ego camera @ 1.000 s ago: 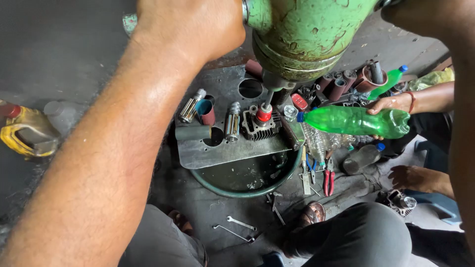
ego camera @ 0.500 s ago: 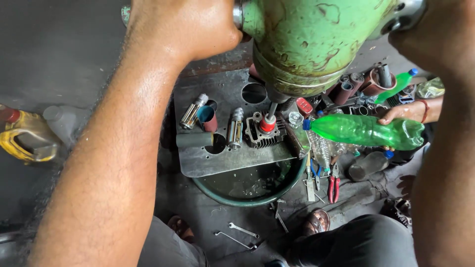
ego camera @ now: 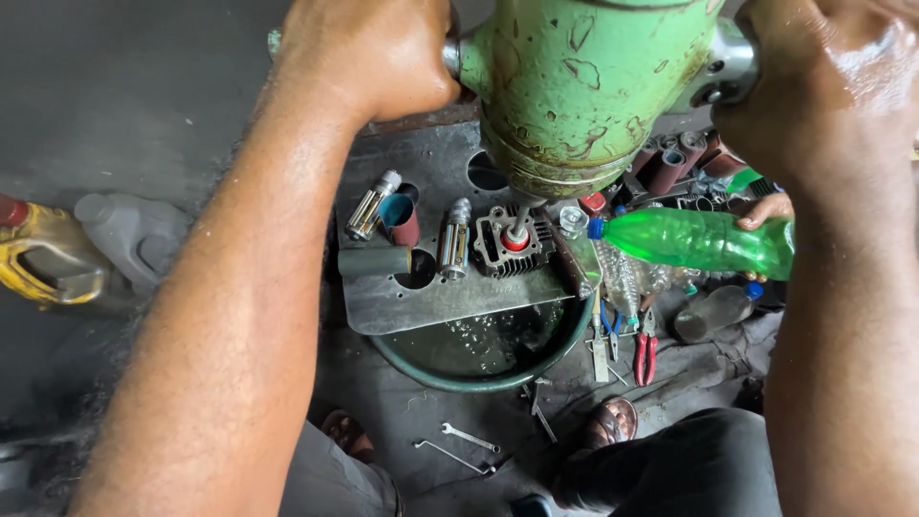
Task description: Using a portable honing machine to resurface the interior of a small engine cylinder block while applying lubricant from bottles.
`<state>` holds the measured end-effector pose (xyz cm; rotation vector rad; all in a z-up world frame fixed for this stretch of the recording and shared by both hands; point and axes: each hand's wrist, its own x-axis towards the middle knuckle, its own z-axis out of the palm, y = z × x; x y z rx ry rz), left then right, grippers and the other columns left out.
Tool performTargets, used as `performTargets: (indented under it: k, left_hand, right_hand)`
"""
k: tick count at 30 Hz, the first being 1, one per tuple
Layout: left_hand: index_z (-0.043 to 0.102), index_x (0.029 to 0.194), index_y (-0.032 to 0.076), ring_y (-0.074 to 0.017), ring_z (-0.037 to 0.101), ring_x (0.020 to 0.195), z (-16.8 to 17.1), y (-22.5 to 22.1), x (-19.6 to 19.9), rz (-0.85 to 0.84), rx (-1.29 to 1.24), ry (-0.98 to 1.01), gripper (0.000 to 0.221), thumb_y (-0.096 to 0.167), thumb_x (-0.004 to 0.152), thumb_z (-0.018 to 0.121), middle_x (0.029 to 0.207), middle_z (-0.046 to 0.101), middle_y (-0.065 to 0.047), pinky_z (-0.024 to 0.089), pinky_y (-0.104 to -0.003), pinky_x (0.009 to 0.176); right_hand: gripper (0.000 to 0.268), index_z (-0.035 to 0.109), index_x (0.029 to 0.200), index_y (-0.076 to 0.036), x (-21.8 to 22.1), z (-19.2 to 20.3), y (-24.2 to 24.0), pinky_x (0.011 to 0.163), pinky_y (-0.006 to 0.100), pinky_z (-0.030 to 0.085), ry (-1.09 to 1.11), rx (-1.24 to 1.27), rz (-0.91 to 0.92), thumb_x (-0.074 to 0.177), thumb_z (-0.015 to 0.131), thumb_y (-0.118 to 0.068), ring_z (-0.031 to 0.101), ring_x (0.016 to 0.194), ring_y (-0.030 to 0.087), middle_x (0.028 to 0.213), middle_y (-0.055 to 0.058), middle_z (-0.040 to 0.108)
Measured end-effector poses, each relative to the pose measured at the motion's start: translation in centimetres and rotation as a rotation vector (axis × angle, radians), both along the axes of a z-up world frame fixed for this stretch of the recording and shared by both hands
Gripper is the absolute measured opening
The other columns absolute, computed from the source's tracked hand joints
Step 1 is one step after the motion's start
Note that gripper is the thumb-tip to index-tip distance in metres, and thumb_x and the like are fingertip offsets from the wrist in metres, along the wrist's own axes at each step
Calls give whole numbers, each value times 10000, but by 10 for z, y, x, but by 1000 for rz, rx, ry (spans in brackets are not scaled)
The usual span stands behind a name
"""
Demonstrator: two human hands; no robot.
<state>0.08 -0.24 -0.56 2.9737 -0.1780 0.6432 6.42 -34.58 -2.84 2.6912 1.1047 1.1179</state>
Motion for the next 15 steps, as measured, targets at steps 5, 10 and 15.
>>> performTargets:
  k: [5,10,15]
  left_hand:
    - [799,918,117,-376,719,843,-10,-10,-2,73,-3,142,252,218,694,741,920,754,-167,566,-526,705]
    - [796,915,96,-405,721,870,-19,-32,-22,119,29,183,230,241,755,717,966,737,-215,575,-522,738]
    - [787,939,79,-392,733,880,-25,-60,-40,168,-44,196,225,222,790,697,982,734,-229,587,-509,741]
  right_hand:
    - [401,693,1032,-135,3,-7,3,774,416,539,-168,-46,-31,661,844,-150,713,931,261,967,50,729]
    - [292,712,1004,-166,40,-24,1,732,403,546,-146,-118,-85,738,798,-248,714,880,251,935,45,727]
    - [324,772,989,-136,68,-16,9,655,426,564,26,-191,-120,851,827,-423,716,775,279,858,115,730]
